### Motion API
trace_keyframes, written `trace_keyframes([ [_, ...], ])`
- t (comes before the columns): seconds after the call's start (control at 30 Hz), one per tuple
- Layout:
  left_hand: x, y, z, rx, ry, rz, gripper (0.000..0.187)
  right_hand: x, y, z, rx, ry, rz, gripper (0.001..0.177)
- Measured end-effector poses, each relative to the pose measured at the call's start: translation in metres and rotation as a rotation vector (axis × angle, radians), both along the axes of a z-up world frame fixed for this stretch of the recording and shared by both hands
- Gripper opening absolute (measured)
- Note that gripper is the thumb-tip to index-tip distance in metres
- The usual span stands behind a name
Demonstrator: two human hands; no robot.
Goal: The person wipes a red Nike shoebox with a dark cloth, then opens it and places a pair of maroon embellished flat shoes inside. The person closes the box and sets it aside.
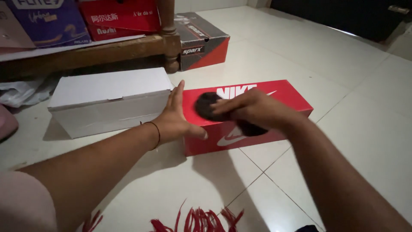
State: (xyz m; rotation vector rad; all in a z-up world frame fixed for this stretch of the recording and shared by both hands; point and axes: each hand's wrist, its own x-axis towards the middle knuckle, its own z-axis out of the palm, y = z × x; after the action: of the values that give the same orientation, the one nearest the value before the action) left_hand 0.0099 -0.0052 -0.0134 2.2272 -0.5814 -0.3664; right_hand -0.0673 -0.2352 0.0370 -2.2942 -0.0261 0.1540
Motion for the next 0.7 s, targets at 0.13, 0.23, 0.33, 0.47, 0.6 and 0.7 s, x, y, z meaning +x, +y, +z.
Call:
trace_keyframes([
  [0.13,-0.001,-0.003,0.003,0.031,-0.018,0.004,0.161,-0.013,-0.031,0.004,-0.059,-0.056,-0.256,0.039],
  [0.23,-0.004,-0.003,0.008,0.038,0.019,-0.003,0.161,-0.008,-0.053,-0.016,-0.142,-0.069,-0.568,0.038],
  [0.33,-0.003,-0.004,0.006,0.062,0.035,-0.011,0.161,0.016,-0.084,-0.056,-0.423,-0.279,-0.537,0.034],
  [0.47,-0.001,-0.005,0.004,0.058,0.016,-0.006,0.160,0.030,-0.064,-0.072,-0.914,-0.555,-0.129,0.041],
  [0.6,0.007,-0.003,-0.005,0.049,0.002,-0.020,0.161,0.037,-0.014,-0.078,-1.043,-0.894,0.264,0.034],
  [0.7,0.000,-0.002,0.003,0.037,-0.024,-0.023,0.158,0.012,0.056,-0.035,-0.506,-0.635,0.138,0.043],
])
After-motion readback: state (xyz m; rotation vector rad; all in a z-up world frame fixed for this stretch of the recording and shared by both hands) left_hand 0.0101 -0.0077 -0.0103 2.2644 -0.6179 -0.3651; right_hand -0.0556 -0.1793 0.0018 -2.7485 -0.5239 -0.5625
